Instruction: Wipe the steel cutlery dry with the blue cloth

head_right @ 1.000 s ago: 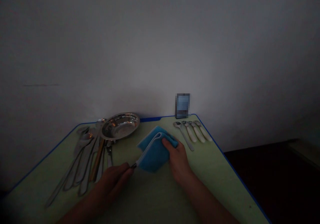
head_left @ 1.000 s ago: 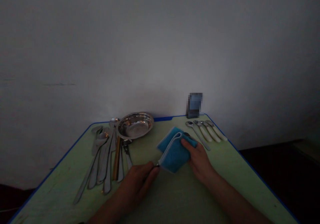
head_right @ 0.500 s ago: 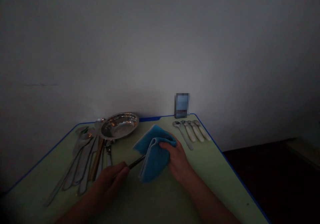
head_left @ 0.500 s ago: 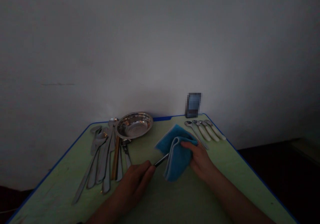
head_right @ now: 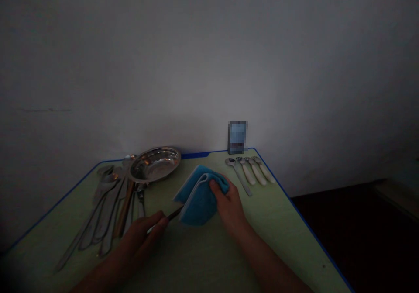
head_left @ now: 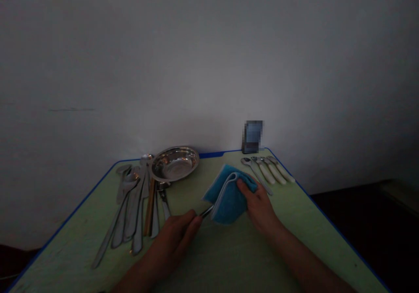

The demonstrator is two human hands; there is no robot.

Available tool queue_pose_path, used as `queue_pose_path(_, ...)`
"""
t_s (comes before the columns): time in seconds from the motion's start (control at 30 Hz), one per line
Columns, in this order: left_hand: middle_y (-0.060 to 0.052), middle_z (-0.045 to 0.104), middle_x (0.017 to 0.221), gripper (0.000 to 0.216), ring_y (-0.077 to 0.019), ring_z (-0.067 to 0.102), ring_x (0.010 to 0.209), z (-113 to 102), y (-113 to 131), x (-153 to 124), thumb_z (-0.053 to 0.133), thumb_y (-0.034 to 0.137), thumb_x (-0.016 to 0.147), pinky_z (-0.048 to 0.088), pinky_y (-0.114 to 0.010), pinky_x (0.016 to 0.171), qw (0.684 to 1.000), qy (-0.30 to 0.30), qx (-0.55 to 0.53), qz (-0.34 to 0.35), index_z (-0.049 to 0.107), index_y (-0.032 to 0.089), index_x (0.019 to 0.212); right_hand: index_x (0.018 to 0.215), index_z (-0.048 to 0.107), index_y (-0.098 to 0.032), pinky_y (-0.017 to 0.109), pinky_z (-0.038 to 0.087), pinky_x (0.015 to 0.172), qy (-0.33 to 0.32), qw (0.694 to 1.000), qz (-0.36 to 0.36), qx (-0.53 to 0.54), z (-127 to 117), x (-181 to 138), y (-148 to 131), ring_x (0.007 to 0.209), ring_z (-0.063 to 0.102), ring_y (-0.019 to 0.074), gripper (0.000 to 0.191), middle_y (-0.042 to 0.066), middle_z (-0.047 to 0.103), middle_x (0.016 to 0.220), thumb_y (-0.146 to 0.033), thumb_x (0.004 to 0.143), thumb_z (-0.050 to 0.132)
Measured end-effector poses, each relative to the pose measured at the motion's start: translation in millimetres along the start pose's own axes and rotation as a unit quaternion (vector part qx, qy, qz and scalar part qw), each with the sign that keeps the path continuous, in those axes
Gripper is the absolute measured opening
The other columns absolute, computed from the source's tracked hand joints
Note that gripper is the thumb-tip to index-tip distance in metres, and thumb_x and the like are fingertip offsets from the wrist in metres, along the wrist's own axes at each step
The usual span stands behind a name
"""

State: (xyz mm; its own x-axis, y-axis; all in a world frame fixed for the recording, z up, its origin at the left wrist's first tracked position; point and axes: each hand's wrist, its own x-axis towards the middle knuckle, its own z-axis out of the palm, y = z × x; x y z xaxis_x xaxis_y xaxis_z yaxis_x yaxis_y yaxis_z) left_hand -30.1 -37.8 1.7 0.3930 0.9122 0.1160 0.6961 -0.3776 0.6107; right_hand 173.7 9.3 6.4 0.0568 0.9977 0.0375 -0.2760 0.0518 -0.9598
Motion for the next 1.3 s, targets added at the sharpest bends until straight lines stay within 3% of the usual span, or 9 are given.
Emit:
queue_pose_path(0.17,0.004,0.048,0.059,0.032,-0.0109,0.053,0.053,1.5,-2.5,-0.6,0.028,0.033,0.092,0.036,-0.022,0.052,1.0,0.0,-0.005,-0.001,0.045,0.019,0.069,0.084,0.065,-0.02,0.027,0.043,0.067,0.014,0.982,-0.098,-0.161,-5.2,1.6,-10.2,0.072,0.057,0.0171,0.022,0.001,0.065,0.076,-0.039,0.073,0.059)
queue_pose_path(0.37,0.005,0.047,0.057,0.034,-0.0109,0.051,0.05,-0.8,-0.7,0.7,0.026,0.033,0.092,0.037,-0.021,0.051,1.0,0.001,-0.008,-0.009,0.042,0.02,0.064,0.078,0.064,-0.02,0.025,0.04,0.06,-0.001,0.973,-0.101,-0.208,-7.8,2.2,-14.7,0.065,0.054,0.0156,0.023,-0.001,0.061,0.068,-0.041,0.075,0.056)
queue_pose_path(0.6,0.003,0.055,0.062,0.033,-0.013,0.056,0.058,-6.8,8.7,-1.3,0.027,0.036,0.091,0.041,-0.021,0.056,0.999,-0.038,-0.012,-0.025,0.048,0.02,0.071,0.054,0.053,-0.02,0.024,0.031,0.046,0.122,0.987,0.021,-0.101,0.5,-4.7,5.5,0.048,0.039,0.0122,0.034,-0.004,0.046,0.047,-0.05,0.07,0.059)
queue_pose_path(0.77,0.002,0.057,0.065,0.034,-0.0136,0.057,0.058,-3.9,7.3,0.8,0.024,0.035,0.092,0.041,-0.022,0.056,0.997,-0.078,0.004,-0.027,0.049,0.02,0.075,0.07,0.06,-0.02,0.025,0.038,0.052,0.099,0.99,0.099,-0.004,6.5,-7.8,18.4,0.053,0.049,0.0134,0.031,-0.002,0.059,0.06,-0.051,0.067,0.061)
queue_pose_path(0.93,0.001,0.06,0.069,0.028,-0.0149,0.058,0.063,0.7,5.3,-0.7,0.028,0.033,0.092,0.041,-0.023,0.06,0.997,-0.069,0.038,0.006,0.05,0.021,0.079,0.082,0.064,-0.02,0.028,0.045,0.062,0.071,0.988,0.11,0.08,9.8,-6.6,14.0,0.064,0.058,0.0156,0.031,-0.001,0.066,0.07,-0.047,0.066,0.065)
queue_pose_path(1.13,0.0,0.06,0.079,0.024,-0.0153,0.057,0.076,-5.1,8.2,-8.9,0.03,0.032,0.092,0.042,-0.023,0.07,0.997,-0.067,0.024,0.043,0.052,0.022,0.089,0.09,0.064,-0.021,0.031,0.049,0.069,0.116,0.977,0.118,0.136,5.2,0.8,2.1,0.072,0.062,0.0177,0.035,0.0,0.069,0.076,-0.045,0.065,0.066)
queue_pose_path(1.3,0.0,0.059,0.078,0.026,-0.0146,0.057,0.074,-5.0,9.6,-9.4,0.029,0.031,0.093,0.041,-0.024,0.071,0.995,-0.075,0.033,0.063,0.052,0.021,0.084,0.088,0.063,-0.02,0.031,0.05,0.068,0.127,0.972,0.124,0.157,3.1,2.7,1.0,0.078,0.063,0.0186,0.033,0.002,0.07,0.083,-0.043,0.065,0.068)
